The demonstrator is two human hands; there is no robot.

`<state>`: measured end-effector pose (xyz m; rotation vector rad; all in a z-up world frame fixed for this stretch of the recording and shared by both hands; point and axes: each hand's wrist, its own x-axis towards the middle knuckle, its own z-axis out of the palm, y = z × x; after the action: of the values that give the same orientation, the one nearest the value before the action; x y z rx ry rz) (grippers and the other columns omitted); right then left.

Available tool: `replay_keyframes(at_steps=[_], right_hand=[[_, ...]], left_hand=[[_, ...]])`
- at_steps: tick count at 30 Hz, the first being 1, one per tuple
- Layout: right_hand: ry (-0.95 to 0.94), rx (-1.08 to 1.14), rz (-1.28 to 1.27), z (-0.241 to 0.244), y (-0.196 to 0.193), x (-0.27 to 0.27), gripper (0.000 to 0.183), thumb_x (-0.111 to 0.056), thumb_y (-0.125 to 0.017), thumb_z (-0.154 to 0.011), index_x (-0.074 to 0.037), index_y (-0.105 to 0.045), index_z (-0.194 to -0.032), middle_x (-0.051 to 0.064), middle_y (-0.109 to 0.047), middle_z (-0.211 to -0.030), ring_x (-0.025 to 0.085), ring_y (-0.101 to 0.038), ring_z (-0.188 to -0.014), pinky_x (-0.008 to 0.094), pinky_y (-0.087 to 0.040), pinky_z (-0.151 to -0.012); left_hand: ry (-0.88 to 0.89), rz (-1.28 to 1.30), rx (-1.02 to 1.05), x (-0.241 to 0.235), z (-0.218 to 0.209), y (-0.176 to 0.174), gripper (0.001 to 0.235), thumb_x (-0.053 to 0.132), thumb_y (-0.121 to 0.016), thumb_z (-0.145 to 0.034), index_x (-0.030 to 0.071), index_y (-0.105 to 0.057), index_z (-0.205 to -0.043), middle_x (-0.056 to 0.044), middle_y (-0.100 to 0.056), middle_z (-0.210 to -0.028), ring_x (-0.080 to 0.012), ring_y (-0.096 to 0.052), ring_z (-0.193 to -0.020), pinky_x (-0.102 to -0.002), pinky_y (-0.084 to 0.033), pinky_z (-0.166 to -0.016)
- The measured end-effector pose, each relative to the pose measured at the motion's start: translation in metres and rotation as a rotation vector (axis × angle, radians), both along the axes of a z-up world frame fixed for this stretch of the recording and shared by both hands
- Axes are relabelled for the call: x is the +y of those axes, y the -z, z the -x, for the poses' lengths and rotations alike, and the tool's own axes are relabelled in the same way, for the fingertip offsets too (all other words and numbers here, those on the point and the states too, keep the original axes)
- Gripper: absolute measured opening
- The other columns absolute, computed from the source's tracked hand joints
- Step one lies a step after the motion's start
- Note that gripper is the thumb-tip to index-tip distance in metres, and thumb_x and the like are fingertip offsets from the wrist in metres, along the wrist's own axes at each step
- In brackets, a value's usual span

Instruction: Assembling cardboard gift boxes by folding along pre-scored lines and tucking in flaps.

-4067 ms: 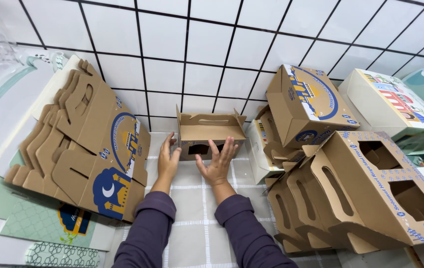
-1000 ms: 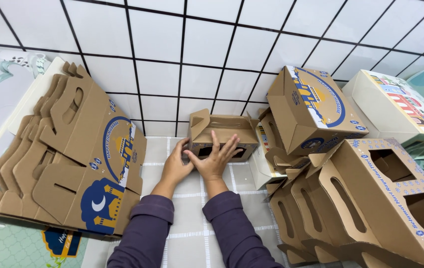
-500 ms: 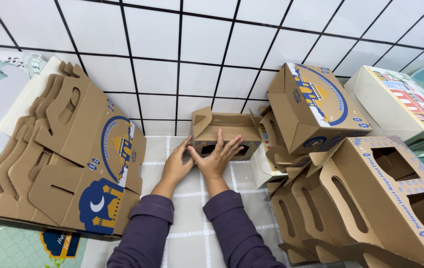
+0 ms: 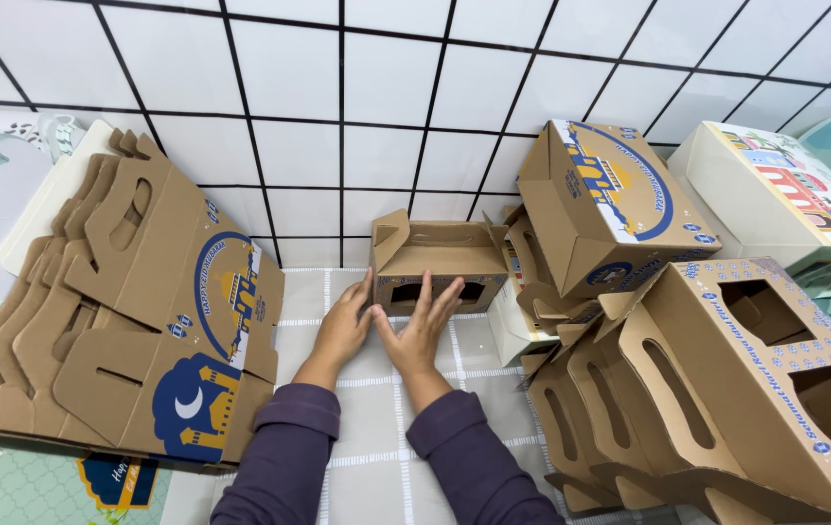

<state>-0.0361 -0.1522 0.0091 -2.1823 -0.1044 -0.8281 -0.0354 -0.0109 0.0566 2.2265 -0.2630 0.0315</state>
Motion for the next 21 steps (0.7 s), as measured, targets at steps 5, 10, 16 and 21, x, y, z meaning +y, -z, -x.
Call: replay_keyframes(at_steps=[5,10,16,21], right_hand=[[-0.014,0.109,-0.192,0.021,-0.014,-0.003,0.096,-0.042,-0.070,-0.088,-0.025,-0.011,-0.162,0.024,0.023,-0.162,0.048,0.011,-0.149,0.070,-0.004,-0.115],[0.041,0.132,-0.358,0.020,-0.012,-0.024,0.091,-0.029,-0.069,-0.090,-0.030,-0.012,-0.161,0.020,0.019,-0.164,0.050,0.001,-0.149,0.074,-0.016,-0.113],[0.163,-0.023,-0.305,0.000,0.004,-0.052,0.097,-0.027,-0.072,-0.092,-0.020,-0.007,-0.164,0.025,0.005,-0.164,0.048,-0.002,-0.150,0.065,-0.005,-0.118],[0.194,-0.055,-0.298,-0.002,0.007,-0.053,0.094,-0.026,-0.073,-0.091,-0.018,-0.012,-0.163,0.025,-0.005,-0.162,0.049,-0.008,-0.149,0.065,-0.007,-0.117]], left_hand=[[-0.023,-0.010,0.008,-0.002,-0.001,0.001,0.065,0.024,-0.051,-0.103,0.021,-0.026,-0.162,-0.019,-0.051,-0.149,-0.0419,-0.052,-0.134,-0.053,-0.047,-0.108],[-0.038,-0.010,0.023,-0.005,0.000,0.001,0.065,0.024,-0.051,-0.103,0.021,-0.025,-0.162,-0.020,-0.050,-0.150,-0.0417,-0.052,-0.134,-0.053,-0.048,-0.107],[-0.058,0.003,0.050,-0.006,0.006,-0.009,0.064,0.025,-0.049,-0.103,0.021,-0.025,-0.162,-0.020,-0.049,-0.151,-0.0406,-0.051,-0.135,-0.053,-0.047,-0.108],[-0.056,0.010,0.043,-0.006,0.007,-0.011,0.063,0.023,-0.051,-0.103,0.020,-0.027,-0.162,-0.020,-0.049,-0.152,-0.0409,-0.050,-0.136,-0.054,-0.046,-0.109]])
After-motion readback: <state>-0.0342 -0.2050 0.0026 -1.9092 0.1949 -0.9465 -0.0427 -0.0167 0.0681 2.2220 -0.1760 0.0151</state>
